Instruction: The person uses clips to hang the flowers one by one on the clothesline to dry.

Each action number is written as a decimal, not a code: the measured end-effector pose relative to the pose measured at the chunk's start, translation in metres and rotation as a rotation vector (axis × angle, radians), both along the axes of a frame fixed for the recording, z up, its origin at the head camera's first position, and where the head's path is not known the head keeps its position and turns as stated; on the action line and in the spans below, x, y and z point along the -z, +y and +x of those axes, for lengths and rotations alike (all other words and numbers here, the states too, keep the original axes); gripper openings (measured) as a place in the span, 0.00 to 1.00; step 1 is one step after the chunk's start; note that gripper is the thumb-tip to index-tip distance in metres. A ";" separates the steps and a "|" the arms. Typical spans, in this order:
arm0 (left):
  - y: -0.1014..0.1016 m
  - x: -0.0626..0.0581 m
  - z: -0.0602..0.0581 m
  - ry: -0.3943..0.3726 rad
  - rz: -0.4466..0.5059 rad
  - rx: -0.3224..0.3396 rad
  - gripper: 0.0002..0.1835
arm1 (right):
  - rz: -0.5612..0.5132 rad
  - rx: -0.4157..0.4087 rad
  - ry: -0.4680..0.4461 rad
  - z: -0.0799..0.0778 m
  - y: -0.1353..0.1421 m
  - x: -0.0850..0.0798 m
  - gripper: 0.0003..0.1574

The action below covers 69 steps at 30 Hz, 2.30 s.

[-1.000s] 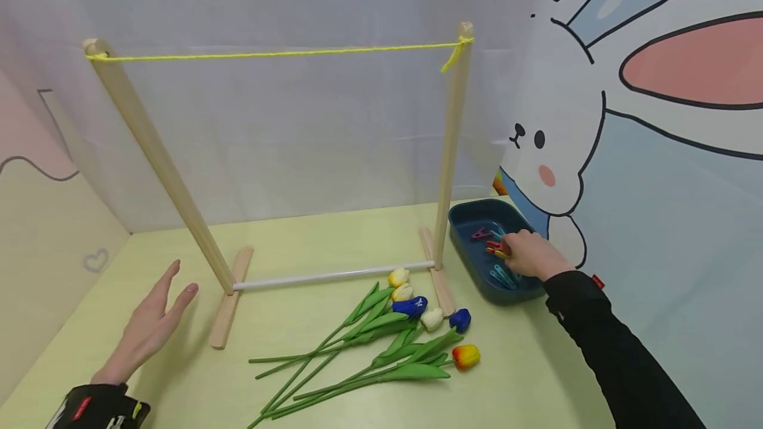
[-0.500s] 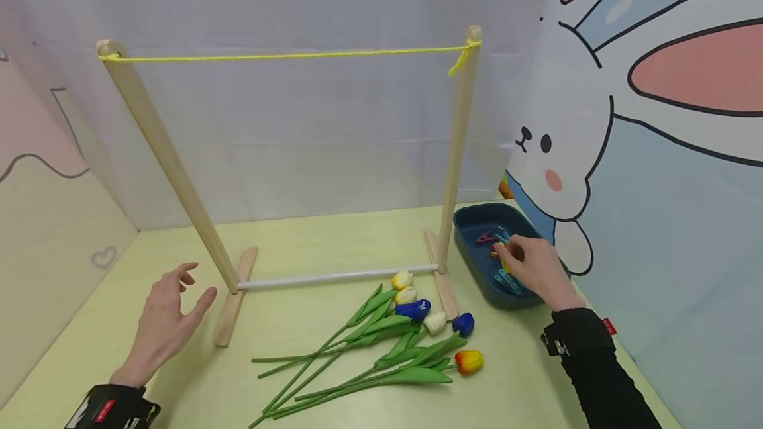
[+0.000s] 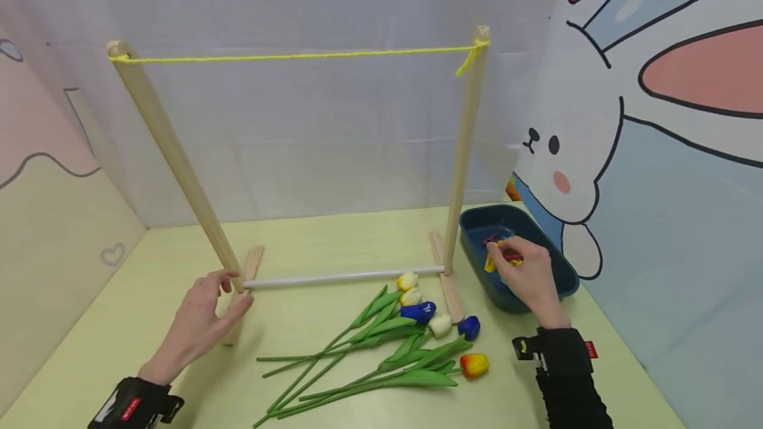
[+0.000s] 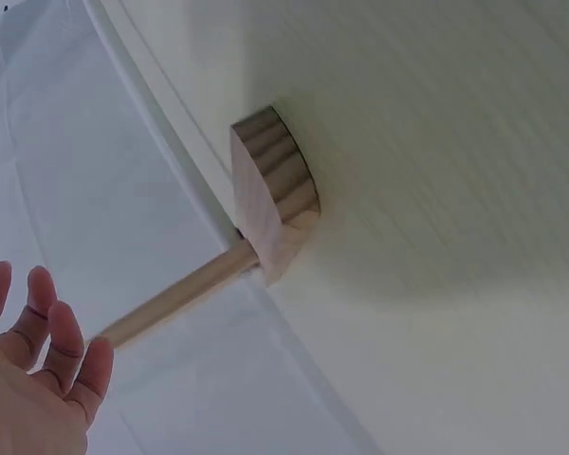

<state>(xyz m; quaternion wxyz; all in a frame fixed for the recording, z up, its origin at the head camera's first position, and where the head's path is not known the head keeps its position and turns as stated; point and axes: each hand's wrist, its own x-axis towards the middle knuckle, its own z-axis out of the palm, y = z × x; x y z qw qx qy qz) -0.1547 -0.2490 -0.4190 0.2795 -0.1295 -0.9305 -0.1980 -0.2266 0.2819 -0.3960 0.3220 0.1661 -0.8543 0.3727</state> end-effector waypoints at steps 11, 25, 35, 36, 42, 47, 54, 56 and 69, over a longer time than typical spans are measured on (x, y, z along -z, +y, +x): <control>0.049 0.003 -0.003 -0.196 -0.126 0.151 0.21 | -0.192 -0.091 -0.051 0.003 -0.028 0.017 0.13; 0.089 0.003 -0.012 -0.489 -0.248 0.306 0.14 | -0.166 -0.123 -0.155 -0.002 -0.043 0.011 0.18; 0.106 0.006 -0.013 -0.626 -0.228 0.386 0.09 | -0.158 -0.089 -0.180 0.002 -0.045 0.010 0.18; 0.106 0.006 -0.012 -0.636 -0.218 0.395 0.09 | -0.160 -0.095 -0.176 0.001 -0.045 0.010 0.18; 0.108 0.008 -0.014 -0.672 -0.168 0.426 0.11 | -0.169 -0.139 -0.152 0.001 -0.046 0.009 0.19; 0.109 0.009 -0.016 -0.662 -0.181 0.426 0.10 | -0.166 -0.142 -0.129 0.000 -0.046 0.008 0.19; 0.110 0.004 -0.015 -0.732 -0.173 0.475 0.06 | -0.160 -0.115 -0.115 0.000 -0.046 0.006 0.18; 0.110 0.004 -0.013 -0.737 -0.178 0.494 0.05 | -0.160 -0.107 -0.120 -0.001 -0.045 0.008 0.18; 0.111 0.002 -0.012 -0.669 -0.204 0.502 0.04 | -0.162 -0.114 -0.147 0.004 -0.044 0.004 0.16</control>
